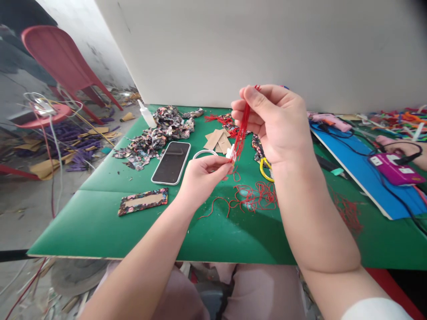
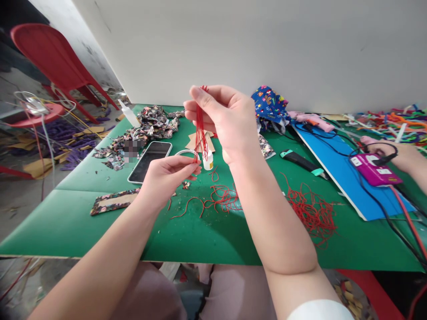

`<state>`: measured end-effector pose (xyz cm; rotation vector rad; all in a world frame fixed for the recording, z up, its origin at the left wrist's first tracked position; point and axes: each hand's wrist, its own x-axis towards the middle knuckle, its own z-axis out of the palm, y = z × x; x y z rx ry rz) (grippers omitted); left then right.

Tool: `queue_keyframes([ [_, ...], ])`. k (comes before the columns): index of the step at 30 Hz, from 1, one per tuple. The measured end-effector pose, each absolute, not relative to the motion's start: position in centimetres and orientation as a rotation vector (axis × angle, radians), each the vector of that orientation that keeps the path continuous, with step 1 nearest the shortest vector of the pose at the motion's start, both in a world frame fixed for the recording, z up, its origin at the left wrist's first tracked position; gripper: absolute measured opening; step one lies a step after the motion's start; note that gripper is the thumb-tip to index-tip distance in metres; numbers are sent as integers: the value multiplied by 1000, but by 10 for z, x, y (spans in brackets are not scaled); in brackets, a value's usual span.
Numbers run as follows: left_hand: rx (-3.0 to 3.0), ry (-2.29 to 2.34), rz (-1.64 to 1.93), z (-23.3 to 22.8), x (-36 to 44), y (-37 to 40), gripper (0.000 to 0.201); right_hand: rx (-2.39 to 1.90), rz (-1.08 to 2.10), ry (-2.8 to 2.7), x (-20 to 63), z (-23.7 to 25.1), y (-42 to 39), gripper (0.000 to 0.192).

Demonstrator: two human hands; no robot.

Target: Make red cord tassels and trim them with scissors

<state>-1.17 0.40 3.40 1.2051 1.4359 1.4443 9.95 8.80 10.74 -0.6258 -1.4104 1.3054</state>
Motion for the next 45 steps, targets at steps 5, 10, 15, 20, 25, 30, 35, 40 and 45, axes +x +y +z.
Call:
queue_keyframes([
  [5,1215,1442,1436,33,-12,5,12,-621,1325,-1347,98,110,85,11],
  [10,1249,1460,1425,31,-11,5,14,-565,1354,-1314,98,108,87,10],
  [15,1263,1496,1377,30,-17,9,16,-538,1358,-1426,101,105,92,12],
  [20,1229,1523,1467,33,-28,12,23,-558,1344,-1459,101,104,91,14],
  [25,1270,1324,1581,41,-22,6,29,-566,1397,-1469,95,103,87,13],
  [30,1193,1181,1522,43,-10,3,34,-595,1448,-1488,87,101,83,15],
  [35,1085,1168,1422,43,-8,1,26,-625,1442,-1517,85,99,85,18],
  [40,1017,1150,1378,43,-9,1,21,-608,1446,-1503,89,97,91,15],
  [45,1006,1155,1350,41,-10,2,22,-612,1400,-1481,94,98,95,15],
])
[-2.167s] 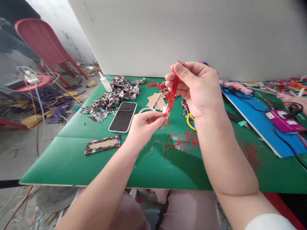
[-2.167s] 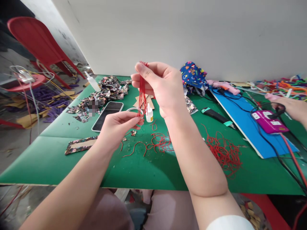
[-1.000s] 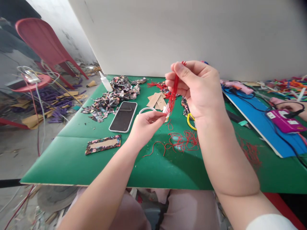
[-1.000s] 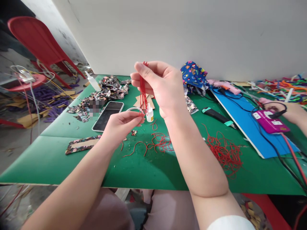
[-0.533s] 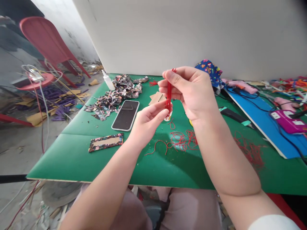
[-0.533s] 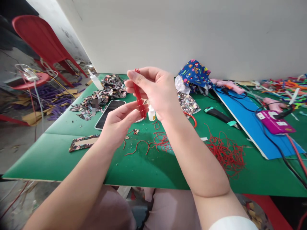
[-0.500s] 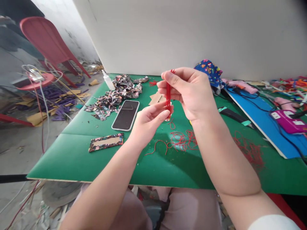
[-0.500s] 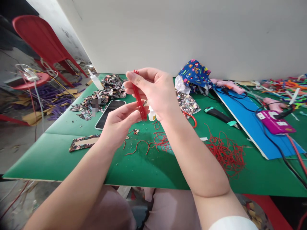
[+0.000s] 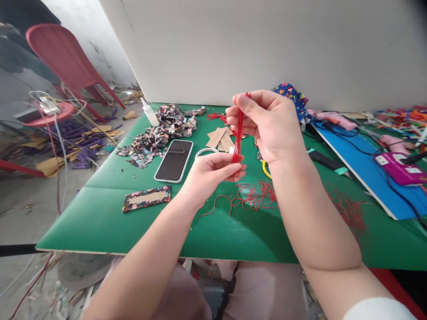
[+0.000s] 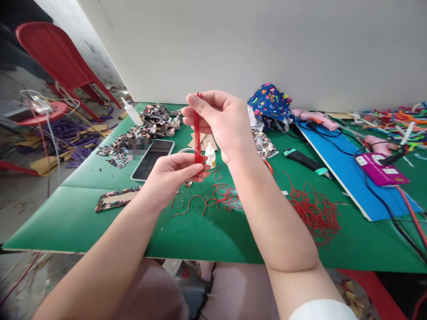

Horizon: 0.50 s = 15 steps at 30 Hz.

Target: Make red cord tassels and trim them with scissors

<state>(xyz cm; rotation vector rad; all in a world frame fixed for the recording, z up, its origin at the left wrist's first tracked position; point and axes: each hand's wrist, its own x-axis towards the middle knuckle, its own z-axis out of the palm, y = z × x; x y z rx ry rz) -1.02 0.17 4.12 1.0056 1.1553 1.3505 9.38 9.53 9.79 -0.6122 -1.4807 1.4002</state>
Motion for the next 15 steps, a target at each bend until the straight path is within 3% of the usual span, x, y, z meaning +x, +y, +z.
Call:
queue_keyframes([
  [12,958,992,1297,38,-12,4,41,-612,1354,-1414,101,102,97,15],
  [15,970,940,1310,37,-13,4,35,-611,1340,-1416,103,103,97,15],
])
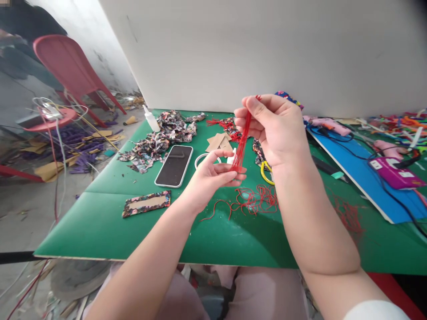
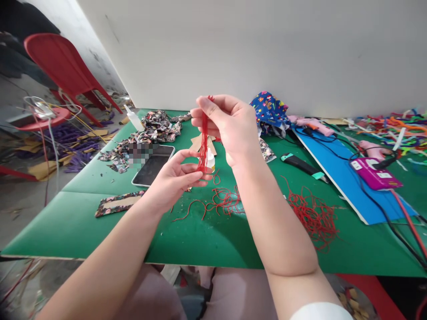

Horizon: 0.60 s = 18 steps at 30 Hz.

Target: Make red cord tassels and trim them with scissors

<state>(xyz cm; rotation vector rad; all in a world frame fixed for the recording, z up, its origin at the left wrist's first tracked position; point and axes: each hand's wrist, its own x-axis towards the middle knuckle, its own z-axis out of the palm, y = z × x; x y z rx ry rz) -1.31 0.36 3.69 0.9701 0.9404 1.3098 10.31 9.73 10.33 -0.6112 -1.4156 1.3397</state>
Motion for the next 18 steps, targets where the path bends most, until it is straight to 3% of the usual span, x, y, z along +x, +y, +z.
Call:
queue_keyframes([
  [7,1040,1030,1369,32,-13,5,8,-616,1321,-1419,105,106,96,15],
  [18,1068,1342,1442,35,-8,6,11,-582,1316,-1426,106,107,93,16],
])
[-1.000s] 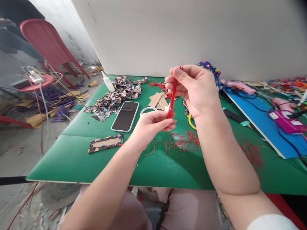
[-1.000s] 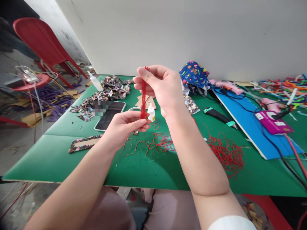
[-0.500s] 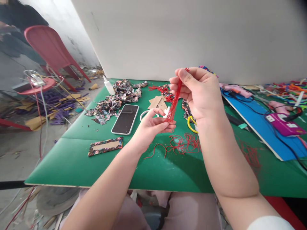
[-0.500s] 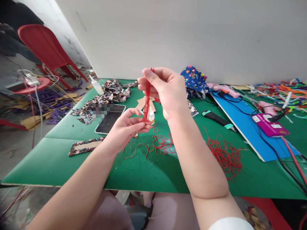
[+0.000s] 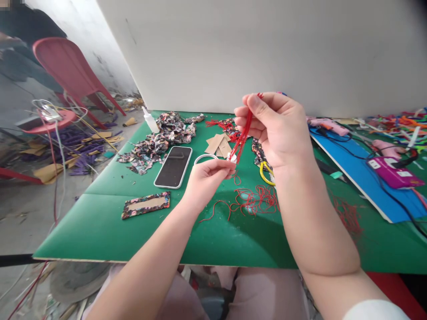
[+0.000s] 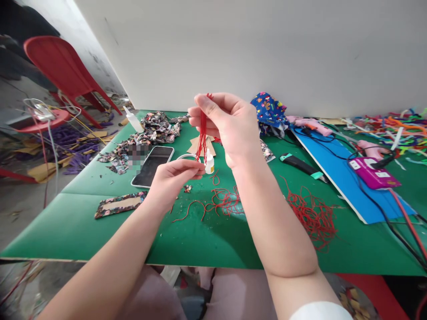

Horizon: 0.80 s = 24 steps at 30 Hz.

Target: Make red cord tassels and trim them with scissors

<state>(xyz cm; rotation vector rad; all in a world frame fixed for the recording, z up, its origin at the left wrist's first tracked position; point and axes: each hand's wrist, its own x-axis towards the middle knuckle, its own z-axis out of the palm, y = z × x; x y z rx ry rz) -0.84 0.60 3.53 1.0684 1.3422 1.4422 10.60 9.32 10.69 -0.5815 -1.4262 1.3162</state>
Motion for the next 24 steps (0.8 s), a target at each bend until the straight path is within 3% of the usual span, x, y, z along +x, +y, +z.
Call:
queue_keyframes([
  [9,1341,1584,1467,32,-7,6,18,-607,1358,-1443,103,110,85,16],
  [24,1236,1442,1440,29,-8,8,17,-594,1372,-1451,99,109,82,17],
])
